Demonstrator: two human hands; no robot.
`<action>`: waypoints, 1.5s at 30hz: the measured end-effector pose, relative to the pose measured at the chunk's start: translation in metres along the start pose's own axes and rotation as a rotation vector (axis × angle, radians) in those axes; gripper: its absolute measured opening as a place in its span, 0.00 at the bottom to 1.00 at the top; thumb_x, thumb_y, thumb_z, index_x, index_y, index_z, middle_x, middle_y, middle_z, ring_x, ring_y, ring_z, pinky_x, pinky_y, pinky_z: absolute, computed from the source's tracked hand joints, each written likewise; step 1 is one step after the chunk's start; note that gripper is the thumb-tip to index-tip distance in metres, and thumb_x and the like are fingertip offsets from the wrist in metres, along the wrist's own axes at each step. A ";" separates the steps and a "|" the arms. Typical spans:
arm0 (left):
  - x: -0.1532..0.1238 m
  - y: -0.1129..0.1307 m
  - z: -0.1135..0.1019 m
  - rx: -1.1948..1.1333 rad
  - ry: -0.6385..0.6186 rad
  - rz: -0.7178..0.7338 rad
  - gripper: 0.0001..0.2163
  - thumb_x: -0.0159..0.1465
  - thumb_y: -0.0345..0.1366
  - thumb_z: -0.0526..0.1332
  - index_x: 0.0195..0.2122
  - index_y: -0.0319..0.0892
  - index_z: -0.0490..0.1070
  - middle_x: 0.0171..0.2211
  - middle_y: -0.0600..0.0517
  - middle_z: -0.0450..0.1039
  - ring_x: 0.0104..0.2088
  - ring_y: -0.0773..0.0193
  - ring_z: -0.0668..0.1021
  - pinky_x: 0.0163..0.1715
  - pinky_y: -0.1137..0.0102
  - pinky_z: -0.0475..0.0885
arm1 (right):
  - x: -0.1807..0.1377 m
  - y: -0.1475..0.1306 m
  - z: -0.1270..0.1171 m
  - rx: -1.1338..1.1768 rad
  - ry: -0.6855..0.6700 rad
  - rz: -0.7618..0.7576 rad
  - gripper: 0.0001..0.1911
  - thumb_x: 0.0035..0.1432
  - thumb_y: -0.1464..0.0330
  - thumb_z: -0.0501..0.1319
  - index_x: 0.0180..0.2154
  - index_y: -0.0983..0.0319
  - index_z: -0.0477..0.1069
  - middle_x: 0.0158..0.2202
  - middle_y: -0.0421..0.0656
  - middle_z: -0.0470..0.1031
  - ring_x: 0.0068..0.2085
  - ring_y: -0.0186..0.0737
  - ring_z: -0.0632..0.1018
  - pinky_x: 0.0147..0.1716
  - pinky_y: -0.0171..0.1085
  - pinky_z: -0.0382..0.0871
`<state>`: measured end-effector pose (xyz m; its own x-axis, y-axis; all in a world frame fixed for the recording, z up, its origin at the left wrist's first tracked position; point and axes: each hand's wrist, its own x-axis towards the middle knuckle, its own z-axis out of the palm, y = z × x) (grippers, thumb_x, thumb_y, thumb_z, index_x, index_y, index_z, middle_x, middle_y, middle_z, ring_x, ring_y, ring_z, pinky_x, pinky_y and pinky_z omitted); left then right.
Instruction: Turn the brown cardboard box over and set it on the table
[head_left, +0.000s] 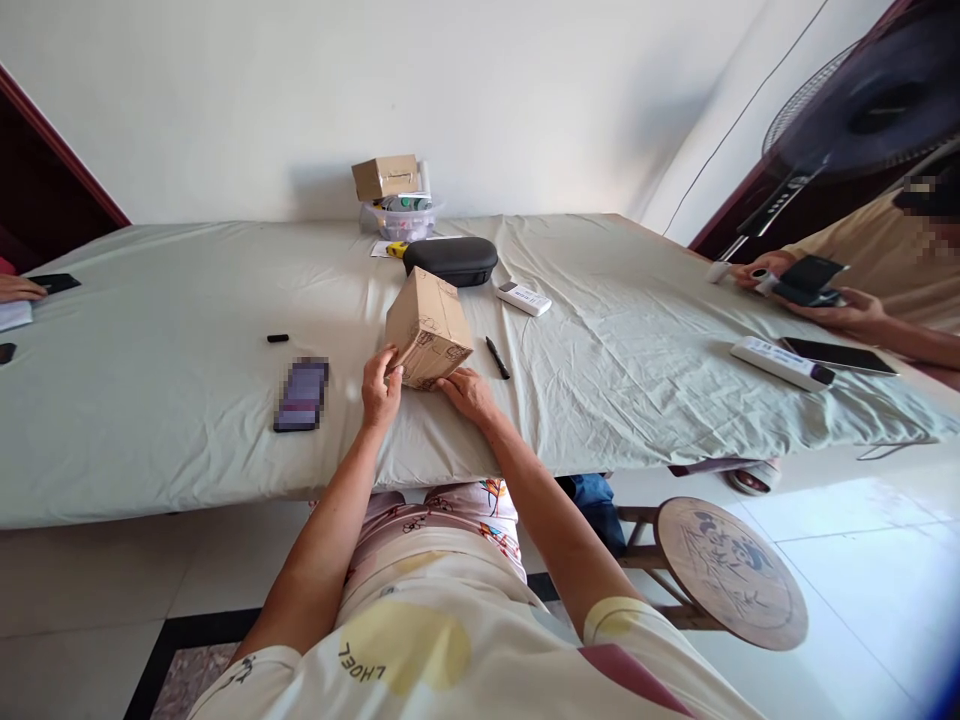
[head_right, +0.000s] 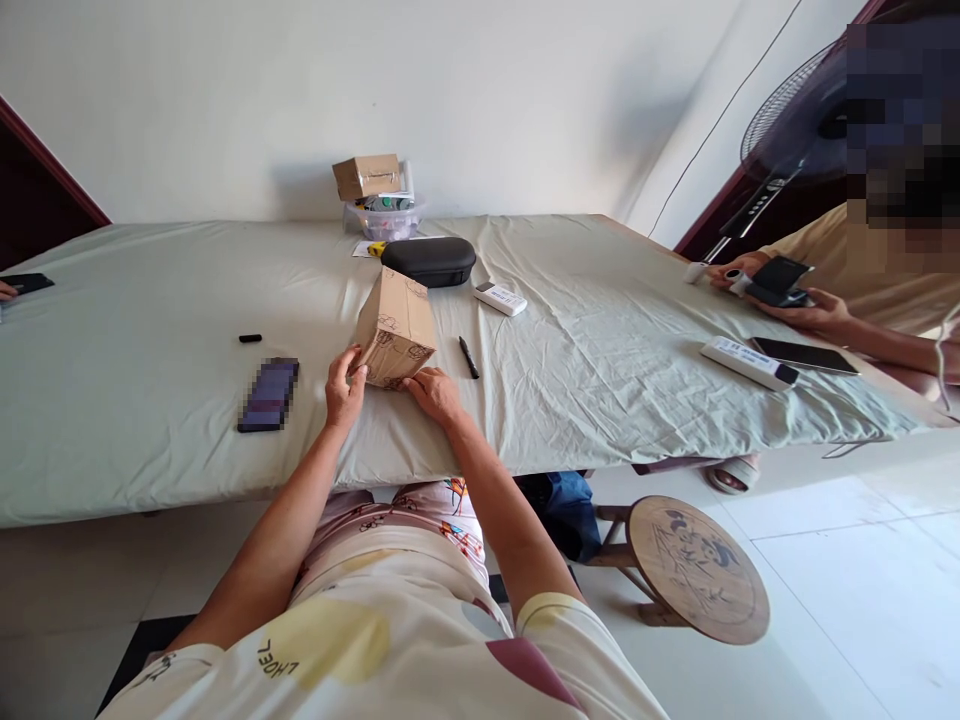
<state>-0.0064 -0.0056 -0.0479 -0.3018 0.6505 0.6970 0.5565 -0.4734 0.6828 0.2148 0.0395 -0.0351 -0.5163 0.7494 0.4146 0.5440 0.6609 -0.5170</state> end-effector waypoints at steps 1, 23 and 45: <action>0.000 0.001 0.001 -0.013 -0.001 0.004 0.24 0.73 0.54 0.57 0.61 0.45 0.74 0.65 0.40 0.72 0.66 0.51 0.75 0.68 0.57 0.68 | 0.000 0.000 0.001 0.014 -0.005 -0.031 0.27 0.76 0.51 0.49 0.40 0.57 0.83 0.44 0.48 0.84 0.47 0.48 0.81 0.56 0.47 0.73; 0.003 0.001 0.000 -0.086 0.035 -0.018 0.23 0.75 0.55 0.54 0.58 0.46 0.77 0.62 0.42 0.75 0.65 0.54 0.75 0.70 0.58 0.67 | 0.003 -0.005 -0.009 0.367 0.563 0.264 0.34 0.63 0.41 0.61 0.58 0.58 0.72 0.45 0.46 0.81 0.38 0.41 0.79 0.43 0.42 0.77; 0.005 0.012 -0.006 0.038 0.026 0.089 0.19 0.75 0.51 0.56 0.50 0.45 0.80 0.59 0.42 0.77 0.62 0.53 0.78 0.64 0.57 0.73 | -0.003 -0.011 -0.011 0.298 0.413 0.313 0.38 0.67 0.36 0.48 0.52 0.59 0.74 0.40 0.47 0.81 0.42 0.47 0.81 0.44 0.42 0.75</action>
<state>-0.0063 -0.0116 -0.0346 -0.2696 0.5909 0.7604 0.6112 -0.5052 0.6093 0.2175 0.0306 -0.0218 -0.0291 0.9000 0.4350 0.3887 0.4111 -0.8246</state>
